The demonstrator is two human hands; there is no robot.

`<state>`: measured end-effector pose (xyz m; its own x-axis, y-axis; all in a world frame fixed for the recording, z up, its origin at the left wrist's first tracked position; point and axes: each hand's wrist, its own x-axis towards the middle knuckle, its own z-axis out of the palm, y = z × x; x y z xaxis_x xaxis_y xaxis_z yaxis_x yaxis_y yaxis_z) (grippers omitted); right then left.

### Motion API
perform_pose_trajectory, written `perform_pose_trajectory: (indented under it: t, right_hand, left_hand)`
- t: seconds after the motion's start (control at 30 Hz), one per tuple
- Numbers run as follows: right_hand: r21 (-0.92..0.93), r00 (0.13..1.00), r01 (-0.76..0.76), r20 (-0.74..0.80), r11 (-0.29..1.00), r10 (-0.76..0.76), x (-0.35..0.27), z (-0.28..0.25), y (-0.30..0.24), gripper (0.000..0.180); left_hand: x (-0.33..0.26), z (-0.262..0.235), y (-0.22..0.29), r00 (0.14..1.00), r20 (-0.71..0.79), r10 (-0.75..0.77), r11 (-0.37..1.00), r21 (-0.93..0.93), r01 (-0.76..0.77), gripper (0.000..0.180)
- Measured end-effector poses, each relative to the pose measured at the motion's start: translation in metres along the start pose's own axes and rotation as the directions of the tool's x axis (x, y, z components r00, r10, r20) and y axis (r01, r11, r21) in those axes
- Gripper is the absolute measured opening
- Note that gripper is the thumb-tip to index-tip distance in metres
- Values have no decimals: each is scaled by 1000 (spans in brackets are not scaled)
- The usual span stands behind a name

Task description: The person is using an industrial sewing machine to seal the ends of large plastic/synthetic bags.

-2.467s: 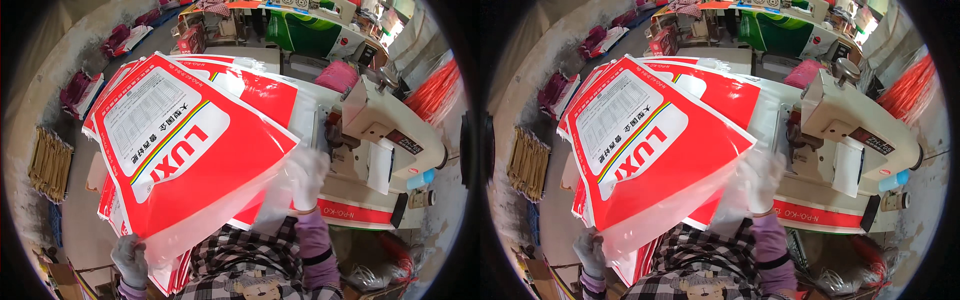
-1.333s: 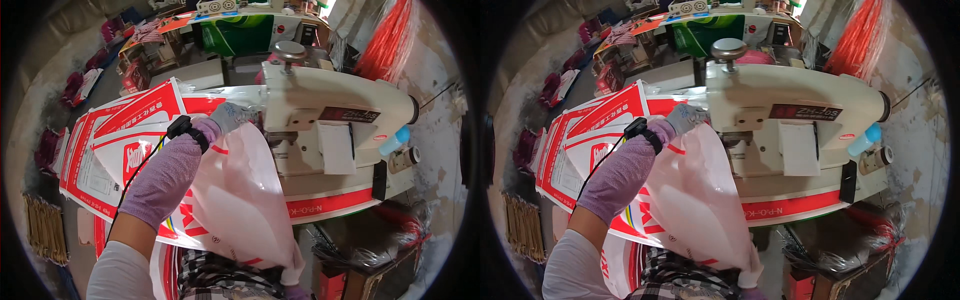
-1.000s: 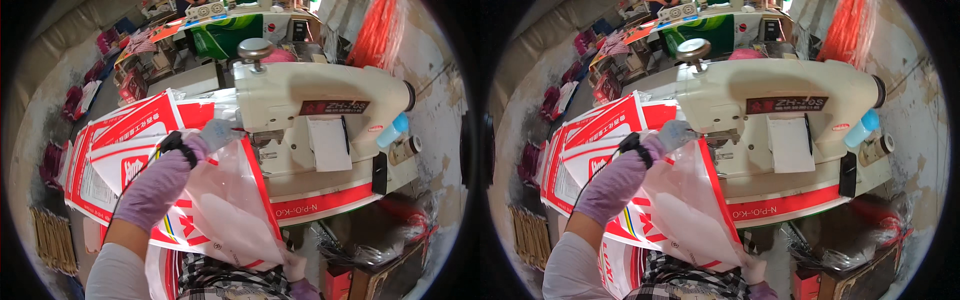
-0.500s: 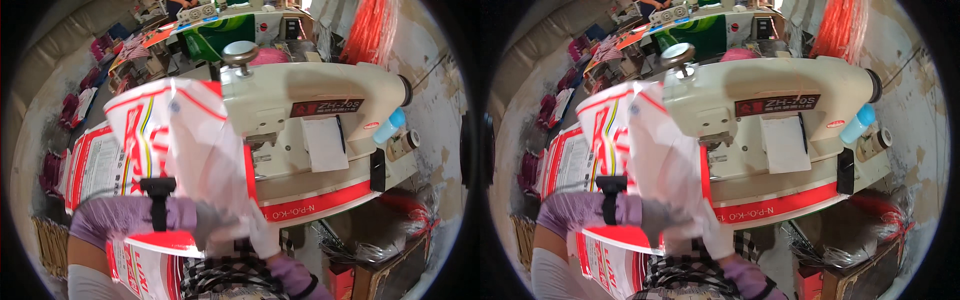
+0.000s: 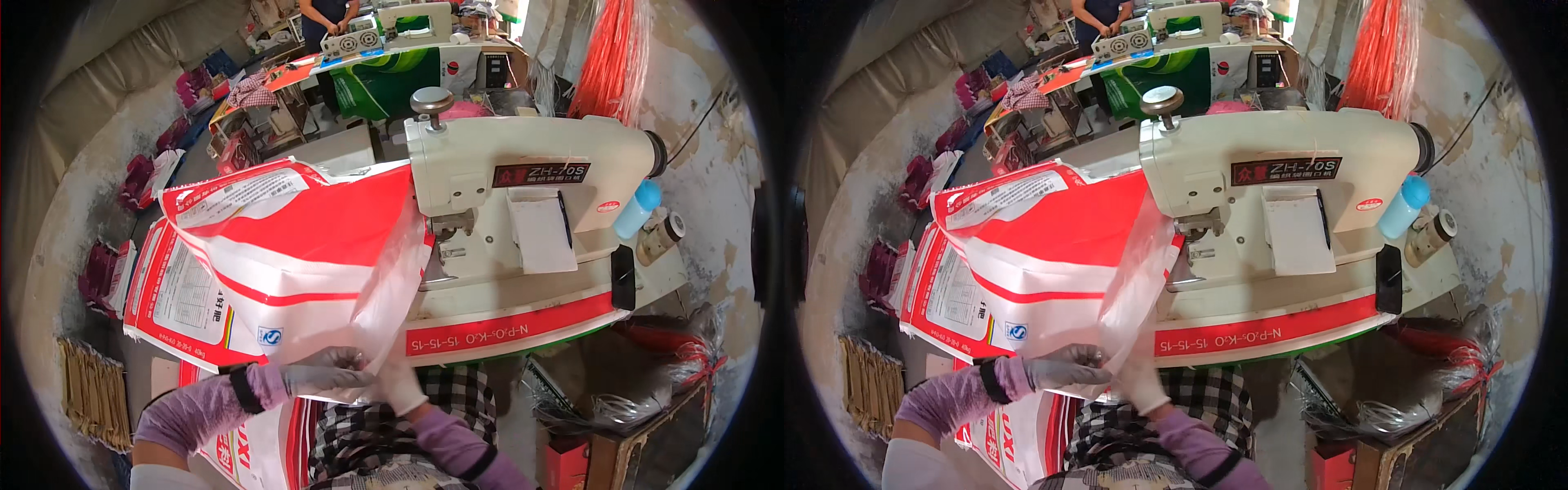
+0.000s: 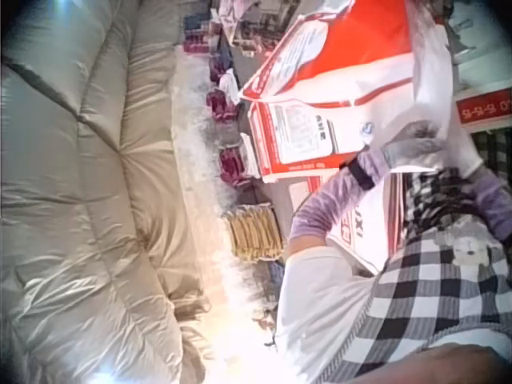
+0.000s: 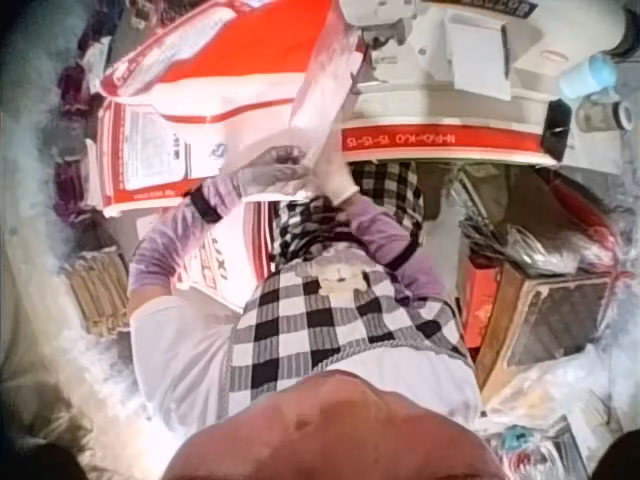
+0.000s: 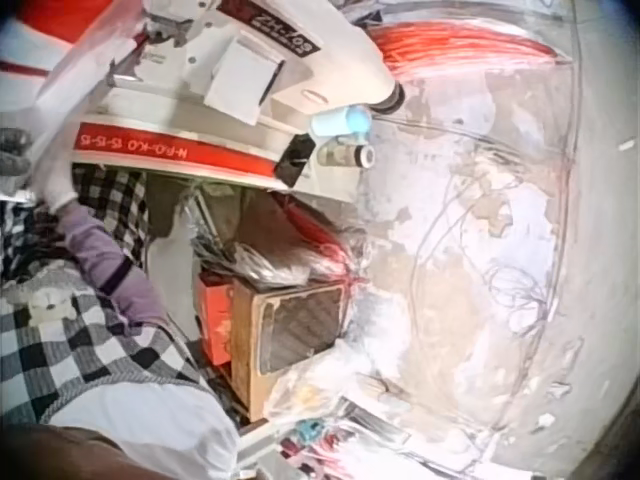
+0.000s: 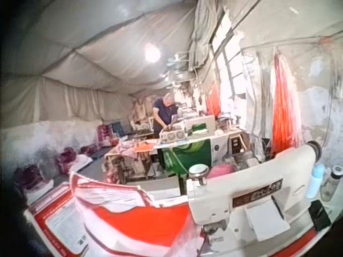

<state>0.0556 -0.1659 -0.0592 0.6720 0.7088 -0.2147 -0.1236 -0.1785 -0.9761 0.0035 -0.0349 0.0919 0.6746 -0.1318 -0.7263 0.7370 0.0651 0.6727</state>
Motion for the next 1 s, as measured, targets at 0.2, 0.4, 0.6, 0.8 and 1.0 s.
perform_pose_trajectory:
  t: [0.2, 0.4, 0.6, 0.8, 1.0]
  right_hand:
    - [417, 926, 219, -374, 882, -53, 12, -43, -30, 28]
    - [410, 959, 206, -263, 888, -101, -36, -10, 14, 38]
    - [-39, 945, 166, -280, 985, -171, -70, -49, -28, 54]
    - [-391, 932, -122, -362, 912, -30, -14, -56, -42, 64]
    - [-626, 946, -192, -322, 755, -26, 0, -59, -40, 49]
  left_hand:
    - [33, 12, 16, 971, 179, 156, 941, 271, -201, 17]
    - [48, 76, 78, 630, 510, 585, -600, 795, -87, 16]
    - [30, 79, 43, 927, 344, -148, -393, 840, -374, 22]
    - [30, 86, 57, 915, 357, -188, -284, 872, -398, 18]
    - [45, 74, 144, 905, 191, -380, -421, 836, -353, 30]
